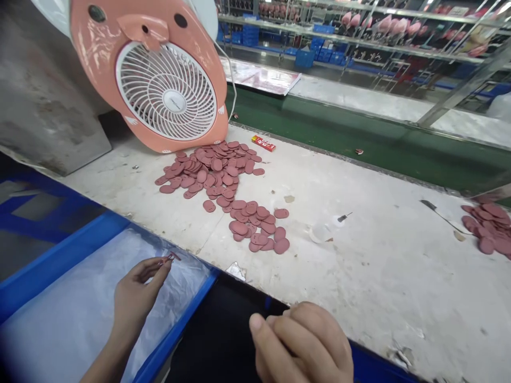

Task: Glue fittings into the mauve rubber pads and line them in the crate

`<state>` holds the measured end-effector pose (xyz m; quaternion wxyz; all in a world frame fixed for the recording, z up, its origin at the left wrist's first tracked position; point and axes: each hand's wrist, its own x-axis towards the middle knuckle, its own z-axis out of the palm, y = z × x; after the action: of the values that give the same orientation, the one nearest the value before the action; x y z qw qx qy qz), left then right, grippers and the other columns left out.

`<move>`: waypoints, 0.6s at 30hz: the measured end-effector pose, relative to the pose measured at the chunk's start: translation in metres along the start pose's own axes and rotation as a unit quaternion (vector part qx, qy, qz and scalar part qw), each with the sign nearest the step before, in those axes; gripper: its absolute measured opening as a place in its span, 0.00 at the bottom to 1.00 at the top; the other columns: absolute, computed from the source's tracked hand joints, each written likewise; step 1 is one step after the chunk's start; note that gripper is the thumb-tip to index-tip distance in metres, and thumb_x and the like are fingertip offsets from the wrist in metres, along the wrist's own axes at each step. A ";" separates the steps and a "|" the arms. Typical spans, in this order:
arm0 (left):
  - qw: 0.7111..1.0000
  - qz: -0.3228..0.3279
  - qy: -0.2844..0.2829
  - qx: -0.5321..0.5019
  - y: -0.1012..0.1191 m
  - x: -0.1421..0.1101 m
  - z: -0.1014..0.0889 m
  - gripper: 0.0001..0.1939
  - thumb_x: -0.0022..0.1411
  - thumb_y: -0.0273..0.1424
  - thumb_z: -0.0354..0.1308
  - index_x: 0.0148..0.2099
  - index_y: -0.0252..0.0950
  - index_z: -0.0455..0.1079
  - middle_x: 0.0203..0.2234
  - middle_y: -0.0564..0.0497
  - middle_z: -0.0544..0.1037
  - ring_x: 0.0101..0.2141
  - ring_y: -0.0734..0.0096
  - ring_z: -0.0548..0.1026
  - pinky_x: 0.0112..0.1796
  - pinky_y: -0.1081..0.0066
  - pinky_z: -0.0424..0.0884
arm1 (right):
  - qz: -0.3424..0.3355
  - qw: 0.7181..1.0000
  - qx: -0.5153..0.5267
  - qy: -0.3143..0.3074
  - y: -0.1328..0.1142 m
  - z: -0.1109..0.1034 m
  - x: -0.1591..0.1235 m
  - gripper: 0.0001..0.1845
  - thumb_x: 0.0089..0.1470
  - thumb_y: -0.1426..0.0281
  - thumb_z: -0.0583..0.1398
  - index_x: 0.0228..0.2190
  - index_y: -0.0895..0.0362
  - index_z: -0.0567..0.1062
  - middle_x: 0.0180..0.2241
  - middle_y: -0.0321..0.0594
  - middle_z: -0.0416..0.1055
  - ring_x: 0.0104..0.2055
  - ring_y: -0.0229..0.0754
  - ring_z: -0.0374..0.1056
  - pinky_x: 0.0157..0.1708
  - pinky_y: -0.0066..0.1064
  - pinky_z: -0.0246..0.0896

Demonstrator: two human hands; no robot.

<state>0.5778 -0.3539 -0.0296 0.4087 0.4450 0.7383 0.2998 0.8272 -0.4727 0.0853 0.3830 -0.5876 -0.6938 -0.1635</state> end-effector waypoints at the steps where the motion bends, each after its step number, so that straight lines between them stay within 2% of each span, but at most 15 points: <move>1: 0.999 0.007 -0.004 0.045 -0.008 0.012 0.003 0.12 0.54 0.40 0.63 0.37 0.39 0.74 0.33 0.49 0.80 0.40 0.56 0.78 0.41 0.64 0.71 | -0.008 1.000 0.004 -0.024 0.005 -0.001 -0.001 0.15 0.48 0.82 0.67 0.37 0.53 0.80 0.26 0.32 0.73 0.30 0.39 0.71 0.30 0.33 0.72; 4: 0.986 0.020 -0.040 0.163 -0.020 0.038 0.018 0.11 0.57 0.40 0.61 0.38 0.39 0.76 0.32 0.51 0.80 0.39 0.58 0.77 0.43 0.58 0.70 | -0.029 0.999 0.006 -0.037 0.017 -0.002 -0.001 0.16 0.46 0.85 0.68 0.37 0.58 0.80 0.28 0.33 0.72 0.33 0.37 0.70 0.32 0.31 0.71; 8: 0.962 0.014 -0.084 0.258 -0.026 0.058 0.037 0.15 0.62 0.42 0.59 0.41 0.35 0.74 0.37 0.48 0.80 0.39 0.61 0.77 0.43 0.56 0.72 | -0.041 0.998 -0.012 -0.039 0.020 -0.003 0.001 0.14 0.47 0.85 0.67 0.35 0.58 0.80 0.27 0.33 0.72 0.31 0.37 0.69 0.31 0.30 0.70; 13: 0.946 0.012 -0.098 0.310 -0.037 0.067 0.047 0.16 0.64 0.42 0.56 0.45 0.34 0.73 0.40 0.47 0.79 0.40 0.62 0.77 0.42 0.57 0.73 | -0.034 0.998 -0.006 -0.049 0.018 -0.002 0.000 0.12 0.48 0.85 0.66 0.34 0.60 0.80 0.27 0.35 0.72 0.32 0.37 0.69 0.33 0.30 0.69; 18: 0.941 0.008 -0.092 0.325 -0.049 0.071 0.053 0.16 0.65 0.41 0.56 0.47 0.35 0.72 0.40 0.47 0.78 0.40 0.63 0.77 0.41 0.57 0.74 | -0.030 0.998 0.002 -0.063 0.021 0.001 -0.004 0.12 0.49 0.85 0.66 0.37 0.63 0.79 0.29 0.37 0.70 0.35 0.38 0.68 0.35 0.32 0.68</move>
<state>0.5849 -0.3060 -0.1186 0.3058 0.5849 0.7512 0.0046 0.8465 -0.4694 0.0772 0.3344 -0.5753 -0.7340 -0.1358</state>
